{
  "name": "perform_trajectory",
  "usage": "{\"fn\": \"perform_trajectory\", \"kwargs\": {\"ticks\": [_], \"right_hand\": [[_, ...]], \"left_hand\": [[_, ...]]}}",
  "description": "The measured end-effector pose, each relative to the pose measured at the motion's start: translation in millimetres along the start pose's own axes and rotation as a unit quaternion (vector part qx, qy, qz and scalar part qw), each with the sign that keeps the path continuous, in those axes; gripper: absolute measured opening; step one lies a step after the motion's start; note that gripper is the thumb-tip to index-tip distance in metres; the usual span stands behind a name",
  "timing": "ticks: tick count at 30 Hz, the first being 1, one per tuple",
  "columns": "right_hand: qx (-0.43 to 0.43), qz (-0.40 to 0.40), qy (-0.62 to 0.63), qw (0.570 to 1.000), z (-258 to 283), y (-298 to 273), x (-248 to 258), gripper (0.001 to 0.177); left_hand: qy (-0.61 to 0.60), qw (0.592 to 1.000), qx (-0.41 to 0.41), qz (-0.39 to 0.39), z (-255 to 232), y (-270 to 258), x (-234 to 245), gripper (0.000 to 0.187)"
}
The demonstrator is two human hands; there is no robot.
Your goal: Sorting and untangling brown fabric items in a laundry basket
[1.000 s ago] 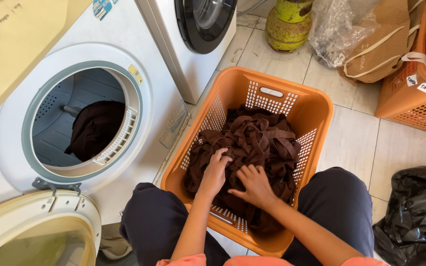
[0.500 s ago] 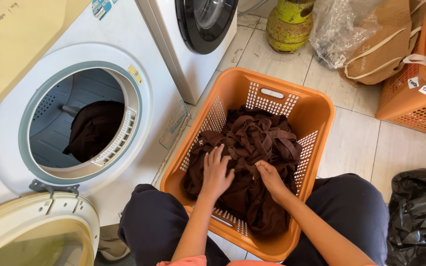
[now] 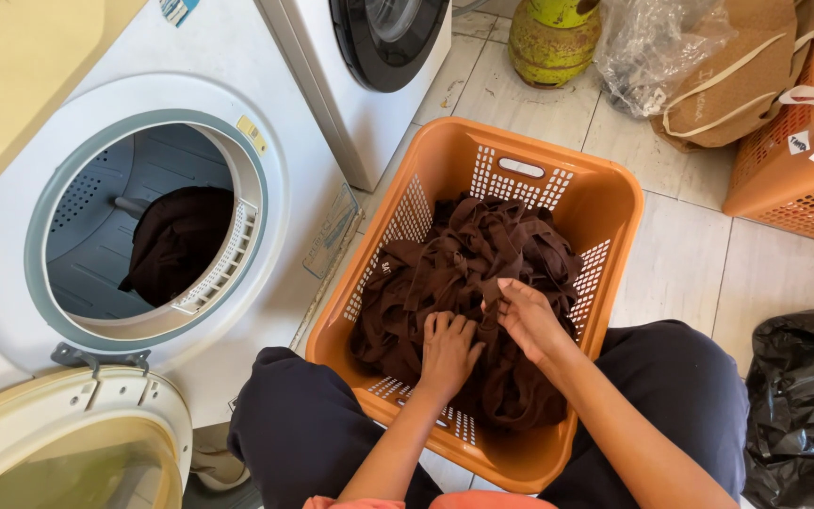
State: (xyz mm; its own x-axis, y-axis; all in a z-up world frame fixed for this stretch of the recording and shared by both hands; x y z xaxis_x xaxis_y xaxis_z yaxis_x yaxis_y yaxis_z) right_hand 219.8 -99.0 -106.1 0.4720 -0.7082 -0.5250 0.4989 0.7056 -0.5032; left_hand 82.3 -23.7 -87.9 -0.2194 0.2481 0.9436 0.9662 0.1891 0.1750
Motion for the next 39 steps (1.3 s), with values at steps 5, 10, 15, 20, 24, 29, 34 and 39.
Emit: {"fn": "perform_trajectory", "kwargs": {"ticks": [5,10,15,20,24,29,34,39], "right_hand": [[-0.001,0.027,-0.014,1.000,37,-32,-45,0.026],[0.012,0.006,-0.214,0.977,37,-34,-44,0.046],[0.088,0.069,-0.467,0.877,50,-63,-60,0.095],[0.217,0.017,-0.554,0.804,53,-95,-98,0.117],[0.223,-0.028,-0.605,0.764,15,-97,-90,0.104],[0.252,-0.082,-0.442,0.857,44,-106,-95,0.033],[0.207,-0.142,-0.247,0.936,99,-93,-69,0.028],[-0.005,-0.171,-0.055,0.984,187,-65,-52,0.068]], "left_hand": [[-0.049,0.996,-0.002,-0.072,0,3,20,0.007],[-0.110,0.983,-0.004,-0.145,0,4,35,0.013],[-0.027,0.970,-0.007,-0.243,6,8,78,0.007],[-0.076,0.944,0.035,-0.320,13,9,114,0.018],[-0.213,0.903,0.072,-0.366,7,12,146,0.006],[-0.342,0.868,0.123,-0.338,34,14,134,0.028],[-0.498,0.813,0.132,-0.270,50,13,110,0.015],[-0.364,0.929,0.065,0.010,28,-1,62,0.030]]}}
Point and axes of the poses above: each hand's wrist, its own y-axis towards the middle knuckle, its own x-axis out of the back of the hand, z = x × y, the point moved 5 cm from there along y, towards the middle knuckle, and after that the axes turned 9 degrees about -x, right-handed, at the moved point
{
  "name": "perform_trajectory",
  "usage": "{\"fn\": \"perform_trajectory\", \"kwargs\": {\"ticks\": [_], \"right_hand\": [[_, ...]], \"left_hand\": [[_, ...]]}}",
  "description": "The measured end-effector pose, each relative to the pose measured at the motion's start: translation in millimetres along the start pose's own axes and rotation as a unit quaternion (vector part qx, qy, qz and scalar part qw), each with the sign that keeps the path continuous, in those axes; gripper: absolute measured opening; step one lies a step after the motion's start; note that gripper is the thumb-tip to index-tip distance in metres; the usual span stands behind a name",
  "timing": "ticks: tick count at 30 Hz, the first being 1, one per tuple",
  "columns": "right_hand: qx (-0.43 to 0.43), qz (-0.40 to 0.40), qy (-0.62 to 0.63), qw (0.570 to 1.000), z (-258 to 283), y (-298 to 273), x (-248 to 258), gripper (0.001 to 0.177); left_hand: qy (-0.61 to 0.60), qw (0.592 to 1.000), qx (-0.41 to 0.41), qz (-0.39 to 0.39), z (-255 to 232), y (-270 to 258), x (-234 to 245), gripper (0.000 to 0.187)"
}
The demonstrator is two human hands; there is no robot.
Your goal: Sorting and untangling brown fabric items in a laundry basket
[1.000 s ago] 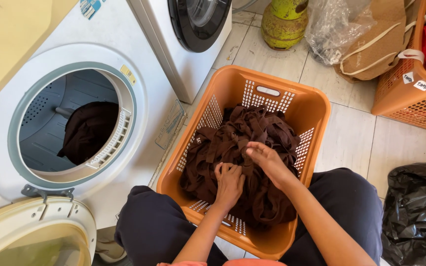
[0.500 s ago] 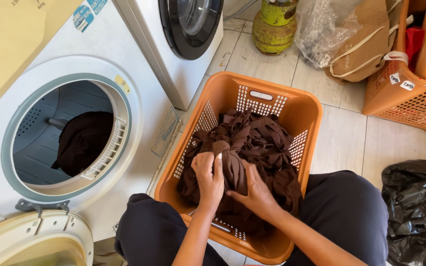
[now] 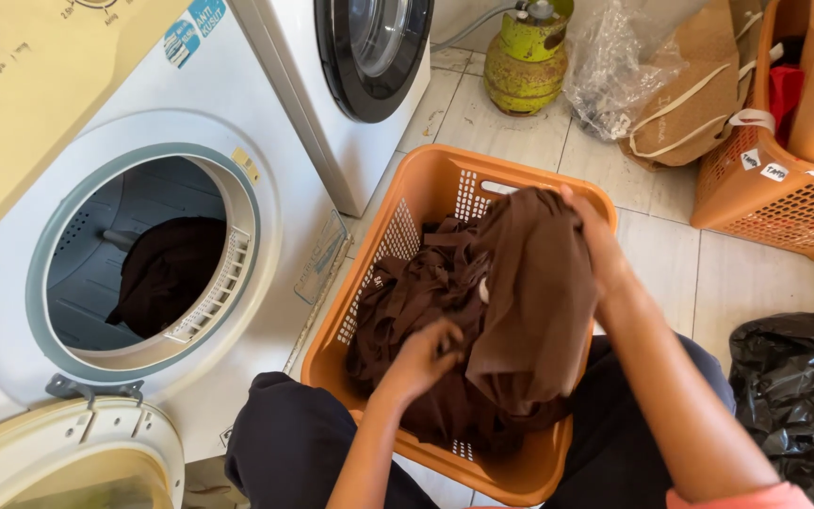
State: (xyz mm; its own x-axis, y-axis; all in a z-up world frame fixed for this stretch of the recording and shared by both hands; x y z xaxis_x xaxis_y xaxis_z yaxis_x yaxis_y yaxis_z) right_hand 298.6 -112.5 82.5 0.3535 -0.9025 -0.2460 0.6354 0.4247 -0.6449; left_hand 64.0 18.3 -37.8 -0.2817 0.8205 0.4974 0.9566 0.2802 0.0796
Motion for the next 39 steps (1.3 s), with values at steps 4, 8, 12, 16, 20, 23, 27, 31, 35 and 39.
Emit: {"fn": "perform_trajectory", "kwargs": {"ticks": [4,8,12,16,20,23,27,31,35,39], "right_hand": [[0.005,0.017,-0.050,0.999,19,61,-3,0.054],[0.128,-0.019,-0.396,0.909,25,82,-4,0.059],[0.228,-0.023,-0.585,0.778,12,154,25,0.061],[0.321,-0.159,-0.715,0.600,-20,134,9,0.055],[0.589,-0.037,-0.609,0.530,-85,77,-29,0.037],[0.585,0.018,-0.689,0.427,-130,55,-42,0.038],[0.593,-0.047,-0.744,0.303,-160,60,-51,0.055],[0.649,-0.053,-0.719,0.244,-182,40,-57,0.033],[0.664,-0.092,-0.718,0.188,-199,54,-55,0.023],[0.661,-0.082,-0.722,0.185,-188,46,-62,0.012]], "left_hand": [[0.144,0.975,0.088,0.148,34,-9,-34,0.036],[0.058,0.966,0.114,0.226,35,-14,-52,0.048],[0.088,0.990,0.073,0.086,21,-1,-38,0.013],[0.165,0.985,0.045,-0.018,-2,17,-11,0.017],[0.359,0.933,0.035,0.008,12,28,-3,0.051],[0.337,0.938,0.069,0.028,49,35,-9,0.063],[0.262,0.960,0.096,0.013,61,37,-7,0.058],[0.254,0.963,0.091,-0.017,65,38,-6,0.041],[0.258,0.963,0.084,0.002,72,43,-6,0.035],[0.228,0.969,0.093,0.017,60,44,0,0.039]]}}
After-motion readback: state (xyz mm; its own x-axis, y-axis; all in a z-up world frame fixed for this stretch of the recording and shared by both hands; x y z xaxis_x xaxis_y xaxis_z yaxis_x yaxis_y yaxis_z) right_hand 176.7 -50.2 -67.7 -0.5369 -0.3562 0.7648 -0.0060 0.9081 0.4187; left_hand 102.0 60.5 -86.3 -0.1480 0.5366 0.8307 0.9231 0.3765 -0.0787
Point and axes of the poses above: each hand's wrist, its own y-axis towards the middle knuckle, its own x-axis out of the back of the hand, z = x × y, the point moved 5 cm from there along y, towards the middle knuckle, and after that the axes turned 9 degrees about -x, right-handed, at the moved point
